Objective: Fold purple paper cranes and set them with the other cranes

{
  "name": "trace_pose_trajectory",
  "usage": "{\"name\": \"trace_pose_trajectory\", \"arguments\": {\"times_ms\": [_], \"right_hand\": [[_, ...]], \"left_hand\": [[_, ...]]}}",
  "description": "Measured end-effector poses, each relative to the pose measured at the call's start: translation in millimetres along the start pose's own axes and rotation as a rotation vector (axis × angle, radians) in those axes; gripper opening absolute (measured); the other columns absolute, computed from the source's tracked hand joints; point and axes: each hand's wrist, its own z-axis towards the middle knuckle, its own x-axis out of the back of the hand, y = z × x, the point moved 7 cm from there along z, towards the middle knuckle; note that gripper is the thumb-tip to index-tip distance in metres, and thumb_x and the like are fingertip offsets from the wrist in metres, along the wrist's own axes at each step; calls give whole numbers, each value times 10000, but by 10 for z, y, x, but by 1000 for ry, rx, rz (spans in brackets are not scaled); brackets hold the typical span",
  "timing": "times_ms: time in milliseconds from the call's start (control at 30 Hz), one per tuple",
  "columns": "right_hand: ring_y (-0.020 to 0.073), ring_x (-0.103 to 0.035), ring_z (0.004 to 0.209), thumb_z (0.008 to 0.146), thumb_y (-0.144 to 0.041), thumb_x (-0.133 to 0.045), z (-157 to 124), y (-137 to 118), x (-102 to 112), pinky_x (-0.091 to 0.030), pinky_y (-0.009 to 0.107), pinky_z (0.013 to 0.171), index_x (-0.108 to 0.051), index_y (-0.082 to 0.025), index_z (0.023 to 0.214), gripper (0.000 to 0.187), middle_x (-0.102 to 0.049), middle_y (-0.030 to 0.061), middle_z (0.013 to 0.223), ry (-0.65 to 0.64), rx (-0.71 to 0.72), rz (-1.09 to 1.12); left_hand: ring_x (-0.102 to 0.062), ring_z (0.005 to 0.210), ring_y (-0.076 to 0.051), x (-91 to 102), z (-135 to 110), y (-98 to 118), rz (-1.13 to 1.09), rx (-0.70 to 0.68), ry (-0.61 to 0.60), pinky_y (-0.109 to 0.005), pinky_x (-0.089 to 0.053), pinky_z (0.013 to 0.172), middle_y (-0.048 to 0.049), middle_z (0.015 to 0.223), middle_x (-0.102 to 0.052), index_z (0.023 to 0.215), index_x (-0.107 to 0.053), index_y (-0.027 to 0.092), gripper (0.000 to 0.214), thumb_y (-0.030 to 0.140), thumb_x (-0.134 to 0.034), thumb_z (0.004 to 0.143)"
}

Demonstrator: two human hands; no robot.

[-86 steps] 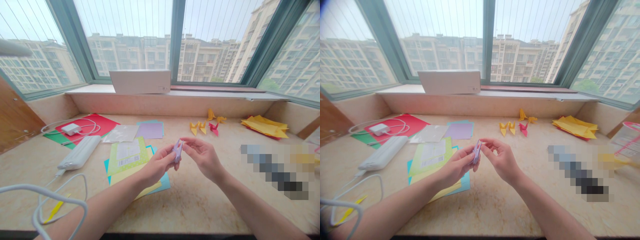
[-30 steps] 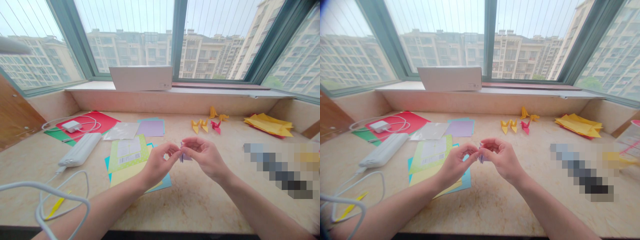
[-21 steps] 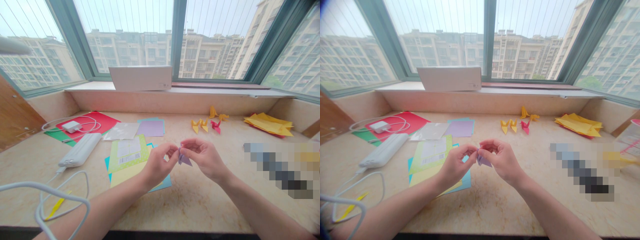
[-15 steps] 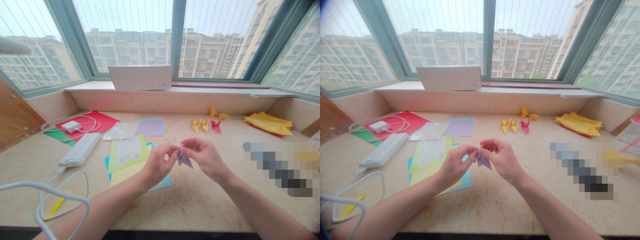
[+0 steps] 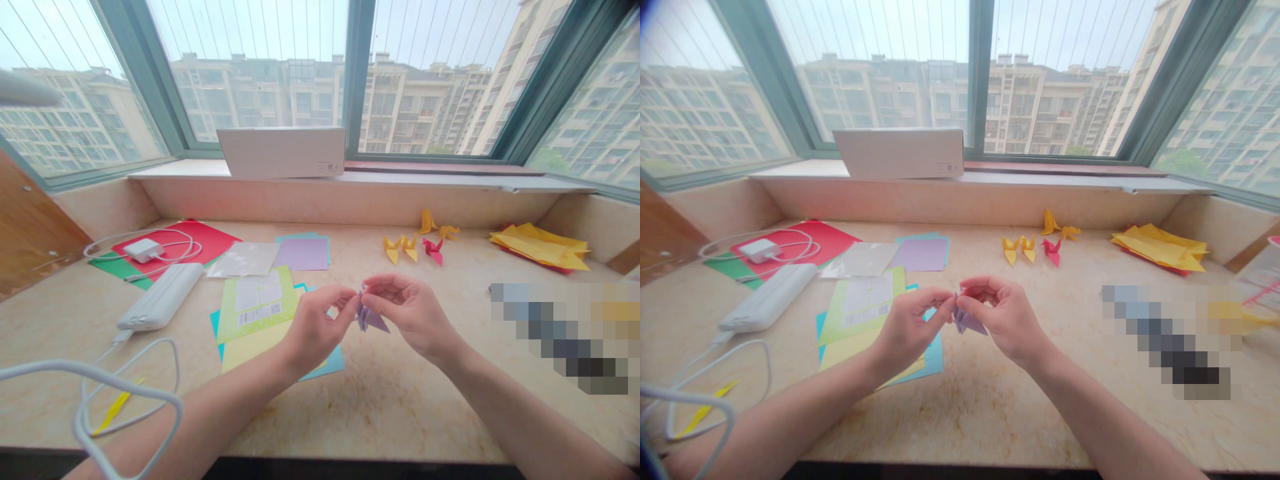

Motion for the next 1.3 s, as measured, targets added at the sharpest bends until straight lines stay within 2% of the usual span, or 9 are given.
{"name": "trace_pose_trajectory", "arguments": {"times_ms": [367,533,900,1300], "right_hand": [[157,-670,714,751,-308,-816,-36,0,-17,-567,273,601,-724,-209,945,237,-733,29,792,7,15,-37],[157,-674,722,767,-309,-810,-43,12,-30,-571,287,637,-722,-210,956,231,-735,29,798,0,23,-43],[174,-675,726,771,-331,-803,-52,6,-30,-605,352,686,-721,-208,970,248,-719,31,791,-1,40,-49],[167,-671,730,798,-296,-781,-52,-10,-25,-574,328,678,-711,-222,975,204,-722,22,806,-10,75,-70]], "left_hand": [[-659,633,-133,-37,-5,-83,-153,74,-38,-222,-510,618,-33,674,-699,811,-677,124,189,249,-580,915],[-693,667,-147,-5,0,-71,-187,71,2,-235,-534,645,-40,708,-713,837,-664,127,169,263,-603,916],[-705,702,-152,8,6,-17,-184,34,9,-256,-548,687,-54,757,-727,861,-679,123,168,246,-589,931],[-709,707,-148,-15,24,-45,-269,41,-1,-264,-564,692,-36,766,-714,901,-651,135,81,198,-600,908]]}}
